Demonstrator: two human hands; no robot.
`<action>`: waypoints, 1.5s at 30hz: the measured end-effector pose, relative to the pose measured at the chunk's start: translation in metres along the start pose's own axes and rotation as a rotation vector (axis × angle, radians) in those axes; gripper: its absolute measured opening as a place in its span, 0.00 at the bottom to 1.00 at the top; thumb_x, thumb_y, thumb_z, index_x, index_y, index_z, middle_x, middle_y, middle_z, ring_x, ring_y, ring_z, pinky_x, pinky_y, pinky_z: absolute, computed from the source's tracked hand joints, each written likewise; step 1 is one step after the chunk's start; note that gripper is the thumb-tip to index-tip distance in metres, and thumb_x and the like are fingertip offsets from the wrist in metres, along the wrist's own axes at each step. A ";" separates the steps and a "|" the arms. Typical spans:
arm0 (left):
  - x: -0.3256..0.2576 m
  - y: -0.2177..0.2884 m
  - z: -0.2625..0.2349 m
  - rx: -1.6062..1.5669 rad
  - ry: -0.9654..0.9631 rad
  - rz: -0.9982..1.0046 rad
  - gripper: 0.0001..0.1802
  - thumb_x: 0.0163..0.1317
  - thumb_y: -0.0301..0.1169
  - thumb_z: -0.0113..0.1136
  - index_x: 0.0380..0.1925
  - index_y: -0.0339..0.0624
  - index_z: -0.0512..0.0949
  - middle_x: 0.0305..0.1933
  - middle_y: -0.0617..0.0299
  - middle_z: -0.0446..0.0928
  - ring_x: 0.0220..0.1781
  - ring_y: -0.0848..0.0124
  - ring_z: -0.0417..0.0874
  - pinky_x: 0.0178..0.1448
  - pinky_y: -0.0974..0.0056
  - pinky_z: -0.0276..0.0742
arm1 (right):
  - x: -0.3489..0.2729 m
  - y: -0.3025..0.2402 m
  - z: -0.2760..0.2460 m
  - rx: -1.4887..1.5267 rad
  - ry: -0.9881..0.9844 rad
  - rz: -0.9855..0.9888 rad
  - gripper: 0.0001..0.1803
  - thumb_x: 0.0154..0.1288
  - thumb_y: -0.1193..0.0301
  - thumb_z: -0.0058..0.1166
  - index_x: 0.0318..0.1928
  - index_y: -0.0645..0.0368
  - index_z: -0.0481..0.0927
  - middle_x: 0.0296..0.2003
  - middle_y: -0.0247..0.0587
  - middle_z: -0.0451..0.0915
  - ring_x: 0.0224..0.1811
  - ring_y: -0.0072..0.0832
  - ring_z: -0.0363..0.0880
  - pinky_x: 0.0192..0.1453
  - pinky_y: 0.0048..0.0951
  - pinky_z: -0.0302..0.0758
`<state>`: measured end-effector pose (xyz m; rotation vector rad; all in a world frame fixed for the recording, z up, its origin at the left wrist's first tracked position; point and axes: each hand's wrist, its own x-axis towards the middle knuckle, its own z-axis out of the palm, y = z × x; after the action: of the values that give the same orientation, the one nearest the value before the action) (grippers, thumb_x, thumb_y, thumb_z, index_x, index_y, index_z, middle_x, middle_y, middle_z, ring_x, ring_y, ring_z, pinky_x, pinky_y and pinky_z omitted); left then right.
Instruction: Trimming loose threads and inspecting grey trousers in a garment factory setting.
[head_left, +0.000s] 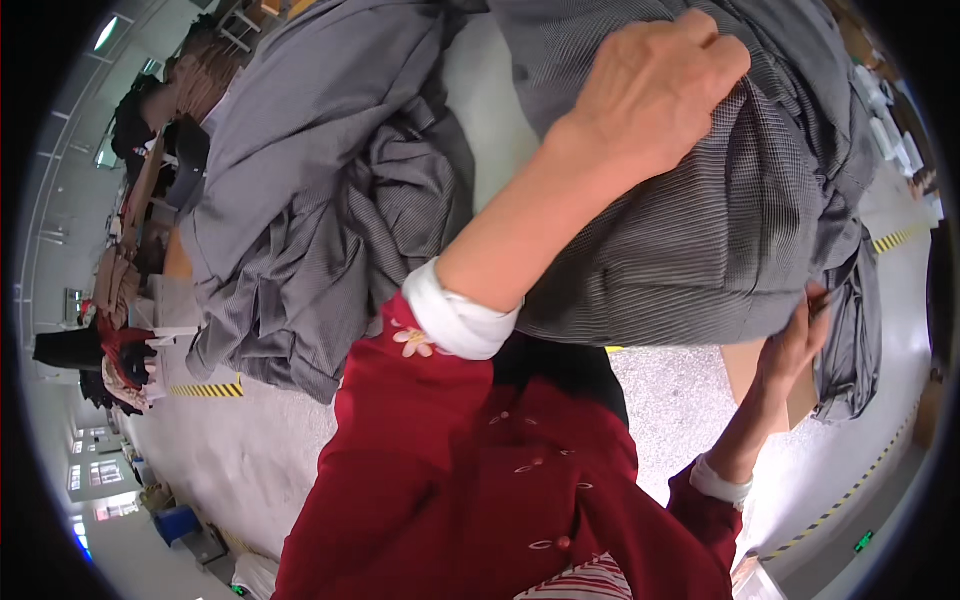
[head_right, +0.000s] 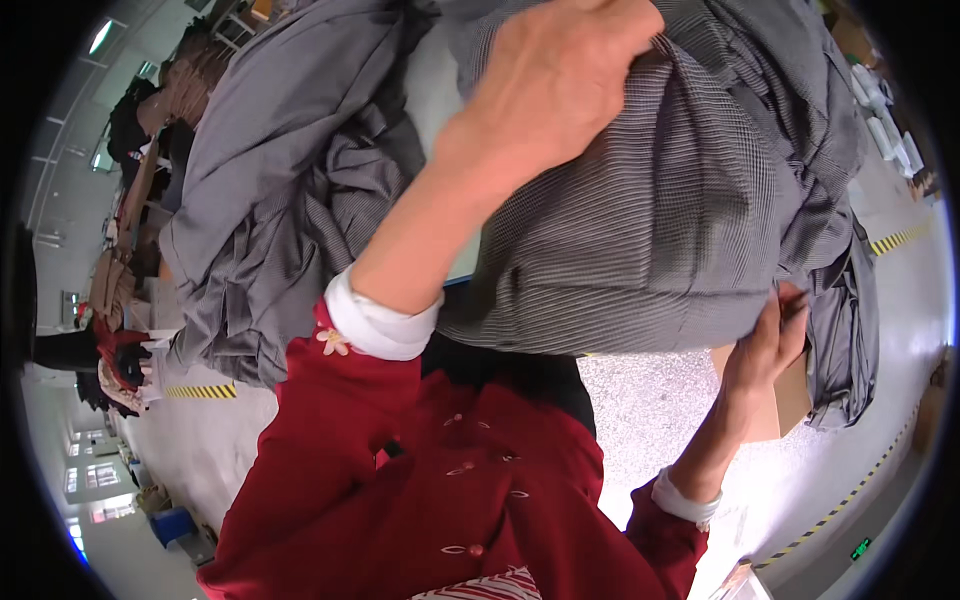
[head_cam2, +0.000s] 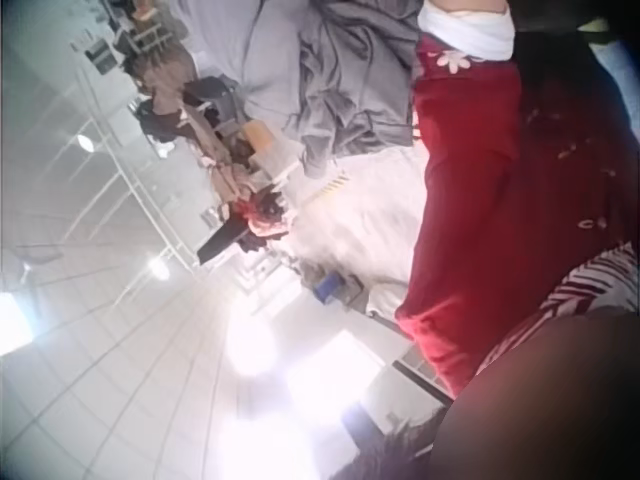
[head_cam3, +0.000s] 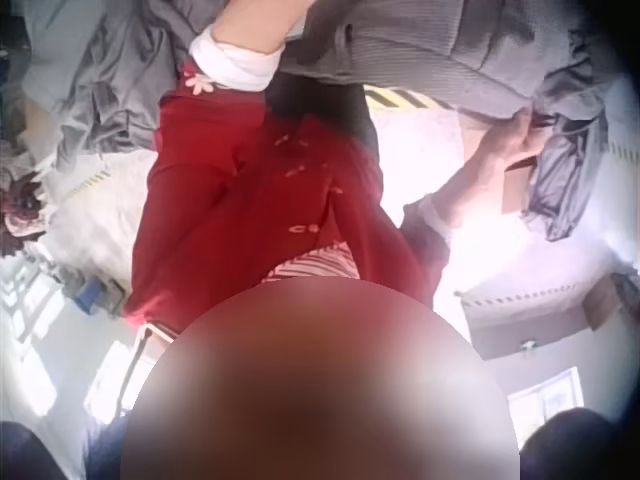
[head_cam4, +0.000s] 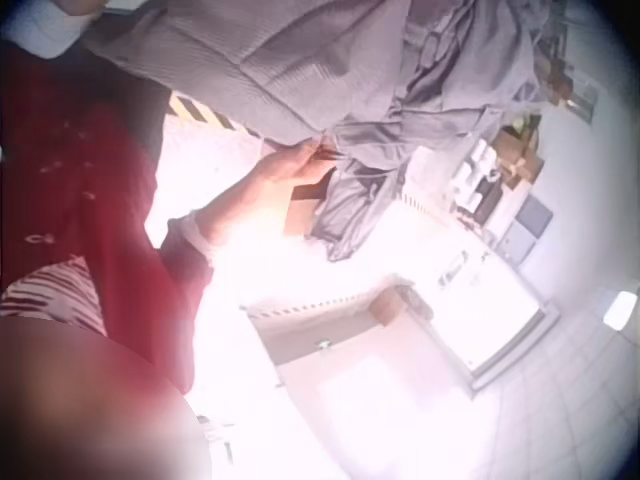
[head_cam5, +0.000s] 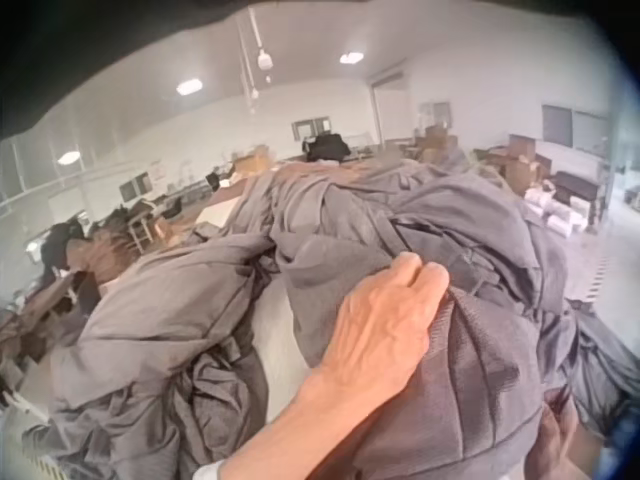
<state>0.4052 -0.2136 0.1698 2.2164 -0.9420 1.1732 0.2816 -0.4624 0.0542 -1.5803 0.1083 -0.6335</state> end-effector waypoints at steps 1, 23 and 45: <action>0.001 -0.001 0.015 0.003 -0.037 -0.004 0.02 0.48 0.23 0.51 0.25 0.39 0.71 0.28 0.54 0.72 0.29 0.56 0.77 0.31 0.56 0.73 | 0.014 0.019 -0.008 -0.257 0.046 -0.085 0.06 0.62 0.78 0.43 0.38 0.65 0.72 0.30 0.32 0.73 0.32 0.17 0.68 0.39 0.19 0.66; -0.207 0.097 -0.085 -0.597 -0.252 -0.714 0.06 0.52 0.22 0.58 0.31 0.35 0.73 0.28 0.58 0.71 0.25 0.71 0.71 0.28 0.69 0.65 | -0.124 0.030 -0.018 0.196 0.025 0.464 0.08 0.65 0.68 0.46 0.27 0.50 0.67 0.13 0.20 0.54 0.11 0.08 0.47 0.13 0.16 0.43; -0.197 0.116 -0.010 -0.053 -0.291 0.012 0.10 0.44 0.27 0.57 0.30 0.40 0.75 0.23 0.66 0.66 0.22 0.72 0.68 0.26 0.67 0.56 | -0.155 0.015 0.020 -0.264 -0.414 0.338 0.20 0.54 0.80 0.52 0.50 0.67 0.69 0.33 0.42 0.75 0.32 0.22 0.72 0.38 0.21 0.71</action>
<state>0.2342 -0.2132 0.0180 2.3818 -1.0867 0.8333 0.1651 -0.3791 -0.0105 -1.8628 0.1493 -0.0211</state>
